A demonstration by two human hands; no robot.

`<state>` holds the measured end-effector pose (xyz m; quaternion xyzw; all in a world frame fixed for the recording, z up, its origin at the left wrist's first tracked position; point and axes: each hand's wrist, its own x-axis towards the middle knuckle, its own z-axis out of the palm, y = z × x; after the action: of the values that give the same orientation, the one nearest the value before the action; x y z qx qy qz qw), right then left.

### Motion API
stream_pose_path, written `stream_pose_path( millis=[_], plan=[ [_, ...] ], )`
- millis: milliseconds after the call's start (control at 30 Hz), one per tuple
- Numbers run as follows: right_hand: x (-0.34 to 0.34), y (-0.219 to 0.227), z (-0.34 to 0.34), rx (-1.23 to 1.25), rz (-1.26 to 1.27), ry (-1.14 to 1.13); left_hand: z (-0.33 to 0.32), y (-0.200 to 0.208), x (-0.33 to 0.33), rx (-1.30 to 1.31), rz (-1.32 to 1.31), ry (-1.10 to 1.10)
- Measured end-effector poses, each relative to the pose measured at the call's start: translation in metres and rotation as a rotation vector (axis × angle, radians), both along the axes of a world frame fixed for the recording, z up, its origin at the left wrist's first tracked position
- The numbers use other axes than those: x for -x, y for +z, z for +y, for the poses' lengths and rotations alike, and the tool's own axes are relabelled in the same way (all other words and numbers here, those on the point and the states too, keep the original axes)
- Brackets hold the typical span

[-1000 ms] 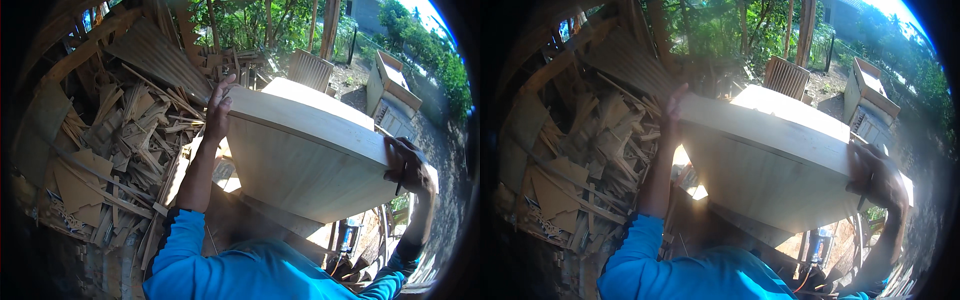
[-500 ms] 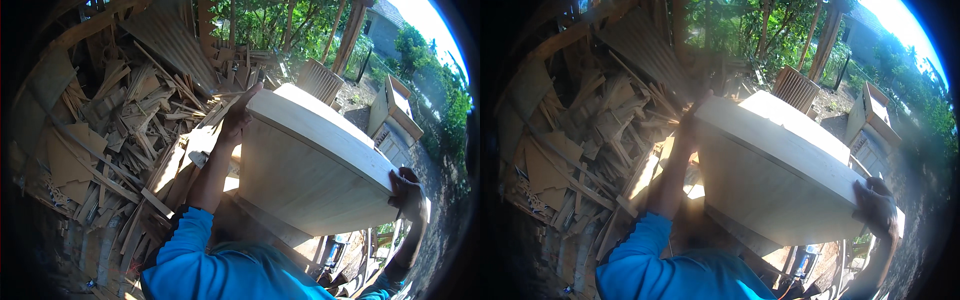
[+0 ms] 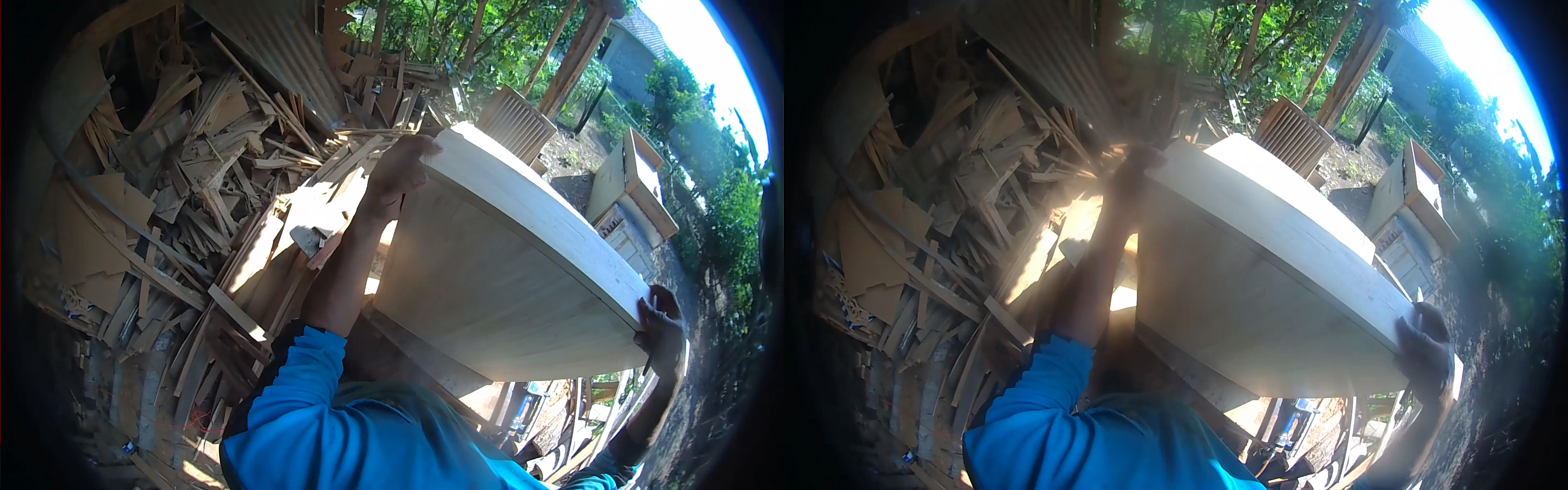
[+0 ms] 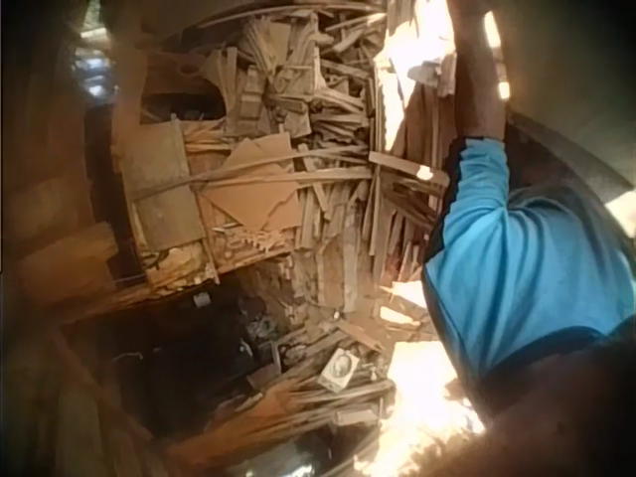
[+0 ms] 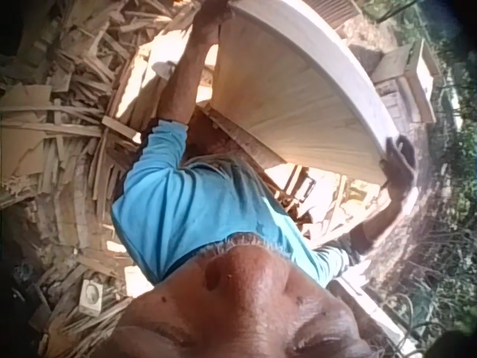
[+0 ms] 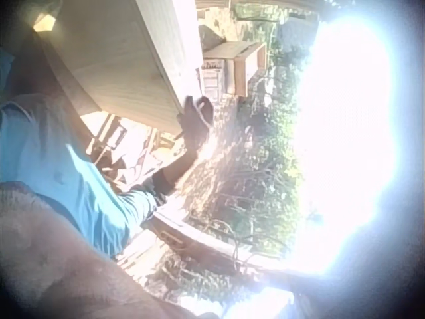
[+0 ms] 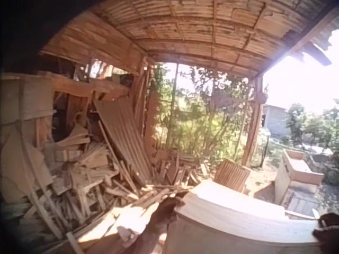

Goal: The person aligns and fits wooden boards together, marking a joint with a pen and applying glue from a bottle to the edges of the wood. They position the pieces on a wooden work surface surrounded by wood scraps.

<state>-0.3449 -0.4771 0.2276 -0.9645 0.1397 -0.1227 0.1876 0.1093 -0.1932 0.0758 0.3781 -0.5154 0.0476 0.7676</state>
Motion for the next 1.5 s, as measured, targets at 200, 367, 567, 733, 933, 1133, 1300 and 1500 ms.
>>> stream_pose_path(
  millis=[200,367,567,733,933,1133,1300,1500],
  plan=[
    [0.004,0.002,0.013,0.162,-0.073,0.035,0.003,0.007,0.011,-0.122,0.106,0.041],
    [-0.035,-0.004,0.047,0.398,-0.224,0.184,0.004,0.000,0.008,-0.049,0.058,-0.007],
    [-0.100,0.000,0.112,0.421,-0.277,0.290,0.016,0.006,0.016,-0.182,0.177,-0.002],
    [-0.123,0.007,0.147,0.427,-0.218,0.267,0.010,0.033,0.037,0.210,0.107,-0.400],
    [-0.183,-0.002,0.186,0.547,-0.101,0.260,0.019,0.016,0.046,0.164,0.098,-0.357],
    [-0.209,0.004,0.203,0.544,-0.150,0.301,0.024,0.023,0.040,0.075,-0.162,0.117],
    [-0.202,0.007,0.197,0.638,-0.040,0.270,0.018,0.019,0.052,-0.086,0.302,-0.294],
    [-0.200,0.003,0.188,0.557,-0.052,0.268,0.004,0.022,0.043,-0.113,-0.110,-0.045]
  ],
)
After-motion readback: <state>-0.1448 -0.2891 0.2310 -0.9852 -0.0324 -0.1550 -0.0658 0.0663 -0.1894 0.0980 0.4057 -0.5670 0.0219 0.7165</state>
